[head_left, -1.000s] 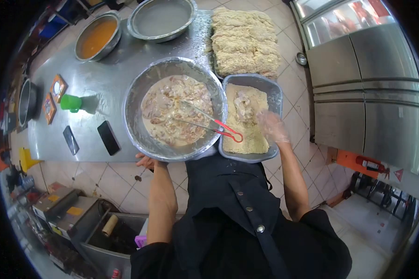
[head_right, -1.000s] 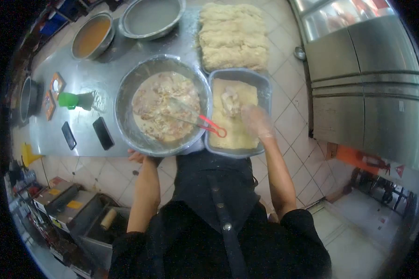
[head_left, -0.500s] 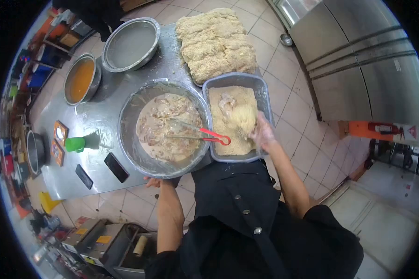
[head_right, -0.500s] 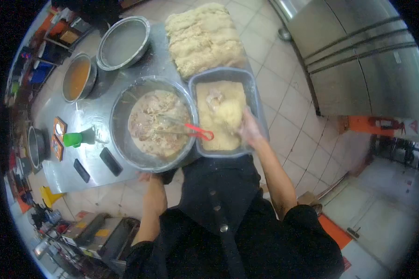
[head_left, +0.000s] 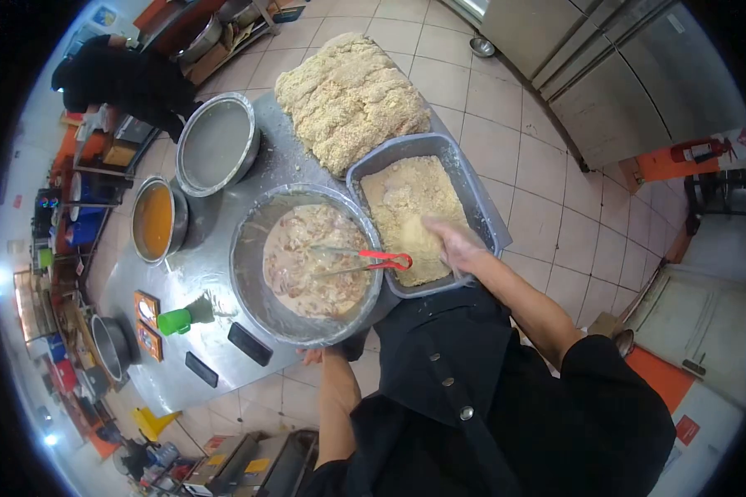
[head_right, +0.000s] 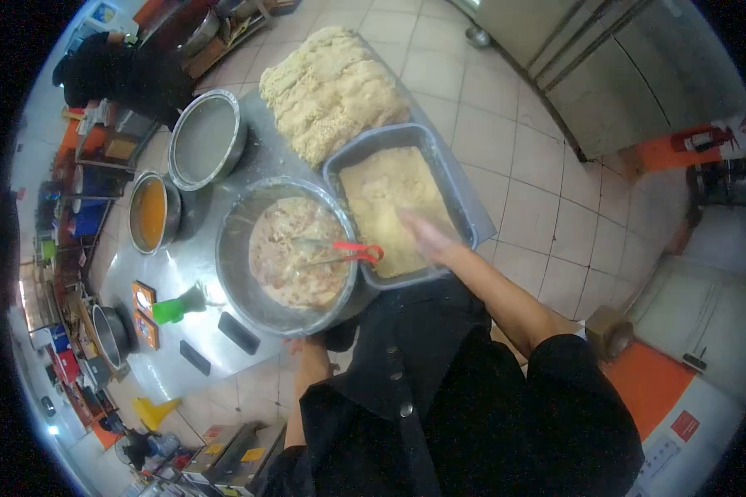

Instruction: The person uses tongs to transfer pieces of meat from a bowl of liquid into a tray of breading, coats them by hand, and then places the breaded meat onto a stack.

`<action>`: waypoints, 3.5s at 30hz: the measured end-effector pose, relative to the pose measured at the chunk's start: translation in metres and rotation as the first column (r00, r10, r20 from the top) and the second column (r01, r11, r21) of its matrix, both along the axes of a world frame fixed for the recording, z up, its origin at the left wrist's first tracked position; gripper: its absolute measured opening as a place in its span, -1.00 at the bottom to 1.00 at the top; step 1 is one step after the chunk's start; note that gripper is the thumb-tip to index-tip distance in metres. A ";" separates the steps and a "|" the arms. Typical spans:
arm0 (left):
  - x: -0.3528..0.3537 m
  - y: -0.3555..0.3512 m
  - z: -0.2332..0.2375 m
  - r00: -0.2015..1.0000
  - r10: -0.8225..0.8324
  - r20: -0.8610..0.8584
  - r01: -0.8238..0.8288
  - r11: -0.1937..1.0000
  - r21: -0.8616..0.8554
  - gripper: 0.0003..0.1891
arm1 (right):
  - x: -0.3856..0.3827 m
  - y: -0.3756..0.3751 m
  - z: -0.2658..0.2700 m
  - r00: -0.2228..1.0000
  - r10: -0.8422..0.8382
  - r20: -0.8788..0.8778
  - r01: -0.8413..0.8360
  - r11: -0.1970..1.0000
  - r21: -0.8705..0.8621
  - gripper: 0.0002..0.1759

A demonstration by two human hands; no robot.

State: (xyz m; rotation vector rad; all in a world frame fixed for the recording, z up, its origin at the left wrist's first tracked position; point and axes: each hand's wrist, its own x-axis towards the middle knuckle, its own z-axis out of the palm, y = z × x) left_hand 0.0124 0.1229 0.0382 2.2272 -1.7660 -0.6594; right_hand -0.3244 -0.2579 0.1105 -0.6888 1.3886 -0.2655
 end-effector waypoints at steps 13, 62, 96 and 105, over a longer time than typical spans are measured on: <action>0.023 0.034 -0.044 0.964 -0.257 0.063 0.249 0.962 0.117 -0.50 | 0.013 0.016 -0.001 0.995 0.000 0.096 -0.005 0.999 0.050 -0.40; -0.010 -0.161 -0.027 -0.645 0.757 -0.104 -0.761 -0.649 -0.007 -0.52 | -0.002 -0.063 0.054 0.430 0.658 -0.618 -0.902 0.278 -0.332 -0.32; -0.004 -0.160 -0.041 -0.639 0.767 -0.052 -0.754 -0.639 -0.152 -0.44 | 0.031 -0.012 0.051 0.164 0.376 -0.912 -0.983 0.136 -0.121 -0.15; -0.005 -0.154 -0.043 -0.607 0.793 -0.054 -0.781 -0.608 -0.139 -0.44 | 0.014 -0.067 0.042 0.486 0.273 -0.830 -0.793 0.536 -0.288 -0.01</action>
